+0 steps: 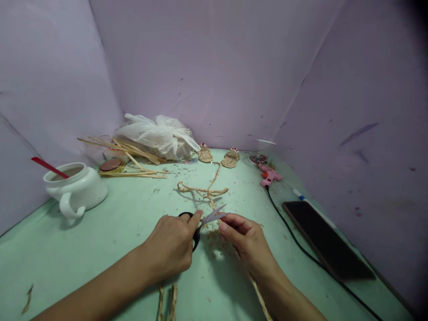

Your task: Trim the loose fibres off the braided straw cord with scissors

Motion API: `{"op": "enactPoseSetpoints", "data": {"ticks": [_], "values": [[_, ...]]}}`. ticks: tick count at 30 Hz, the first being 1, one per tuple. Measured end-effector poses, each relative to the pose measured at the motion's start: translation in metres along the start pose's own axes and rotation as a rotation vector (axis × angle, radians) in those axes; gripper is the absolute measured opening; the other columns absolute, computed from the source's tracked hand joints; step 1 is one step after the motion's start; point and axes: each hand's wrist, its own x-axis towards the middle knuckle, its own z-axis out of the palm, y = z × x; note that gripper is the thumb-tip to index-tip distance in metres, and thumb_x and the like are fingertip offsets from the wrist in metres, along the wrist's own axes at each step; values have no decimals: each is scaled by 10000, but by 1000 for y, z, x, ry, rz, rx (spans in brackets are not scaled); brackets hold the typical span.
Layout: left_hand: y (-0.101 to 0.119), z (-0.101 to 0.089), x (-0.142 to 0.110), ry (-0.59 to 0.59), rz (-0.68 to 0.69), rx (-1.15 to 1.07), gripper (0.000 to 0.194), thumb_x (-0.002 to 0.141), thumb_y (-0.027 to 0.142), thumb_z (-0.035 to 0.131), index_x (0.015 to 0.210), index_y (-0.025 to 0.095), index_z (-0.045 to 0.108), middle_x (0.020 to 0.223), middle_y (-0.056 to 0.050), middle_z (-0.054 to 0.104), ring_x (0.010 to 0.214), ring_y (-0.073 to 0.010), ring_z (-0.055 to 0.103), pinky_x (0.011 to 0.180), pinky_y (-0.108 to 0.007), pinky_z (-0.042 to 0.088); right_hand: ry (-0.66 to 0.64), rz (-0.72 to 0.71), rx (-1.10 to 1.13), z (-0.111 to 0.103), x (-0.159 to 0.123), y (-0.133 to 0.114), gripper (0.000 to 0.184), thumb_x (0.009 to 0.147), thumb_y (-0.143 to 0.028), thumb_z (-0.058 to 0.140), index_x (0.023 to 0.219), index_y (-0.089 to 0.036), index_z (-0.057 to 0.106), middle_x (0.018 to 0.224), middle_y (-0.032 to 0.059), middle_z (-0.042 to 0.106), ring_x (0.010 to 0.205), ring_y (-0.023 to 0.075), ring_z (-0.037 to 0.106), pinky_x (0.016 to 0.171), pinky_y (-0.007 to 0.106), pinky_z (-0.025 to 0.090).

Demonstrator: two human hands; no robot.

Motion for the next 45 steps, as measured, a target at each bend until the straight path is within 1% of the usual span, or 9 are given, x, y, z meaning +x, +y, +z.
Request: {"op": "enactPoseSetpoints", "data": {"ticks": [5,8,12,16,22,31,39,42,45], "values": [[-1,0,-1,-5,-10,-43,611,670,94,401,1276,157,345,854,-75,637,718,-231,610,610,-335,446,-11,15,26,1,-1,-2,246,477,-281,778,647,-131,682,488,-28,555,451,60,424,452,190,317],[-4,-2,0,32,20,-203,532,671,68,396,1185,203,432,792,-23,644,708,-180,606,624,-271,435,72,42,83,0,2,-2,284,412,-267,802,640,-140,689,493,-23,579,451,68,446,460,198,337],[-9,-9,1,152,10,-410,342,702,83,374,969,222,538,695,35,611,618,-116,563,587,-205,415,138,105,125,-6,8,3,329,422,-262,801,721,-158,712,555,1,634,463,85,481,491,221,373],[-10,-5,0,311,5,-297,451,674,168,444,1123,201,479,843,-18,631,727,-164,574,672,-271,435,94,126,115,-8,11,7,357,468,-276,782,799,-163,711,554,2,630,470,94,490,494,226,371],[-1,3,-1,273,51,70,589,678,185,436,1259,102,390,878,-113,586,770,-242,537,671,-382,422,101,39,30,-2,6,3,282,467,-250,766,719,-134,715,492,-3,604,467,93,465,502,227,359],[-5,-1,0,118,25,152,611,672,95,414,1281,114,362,847,-97,610,660,-217,564,619,-362,442,34,-166,-194,-2,1,6,94,619,-250,688,648,-160,692,647,16,626,577,125,498,536,227,375],[-9,3,1,119,35,58,612,652,54,414,1255,155,388,819,-73,649,652,-210,606,577,-317,443,39,-44,5,-1,3,2,207,524,-273,750,681,-147,700,489,-24,556,465,86,431,481,214,343],[-13,2,0,208,19,-166,543,688,93,402,1213,227,412,860,-21,665,736,-177,618,631,-277,451,118,19,53,-4,7,2,305,463,-272,777,730,-141,709,497,-6,586,461,100,464,479,230,353],[-13,1,0,310,-3,-187,523,677,159,431,1196,220,423,910,-31,649,769,-187,598,668,-296,447,148,81,88,-6,9,2,320,442,-257,784,730,-138,710,494,2,599,447,102,472,476,236,360]]}}
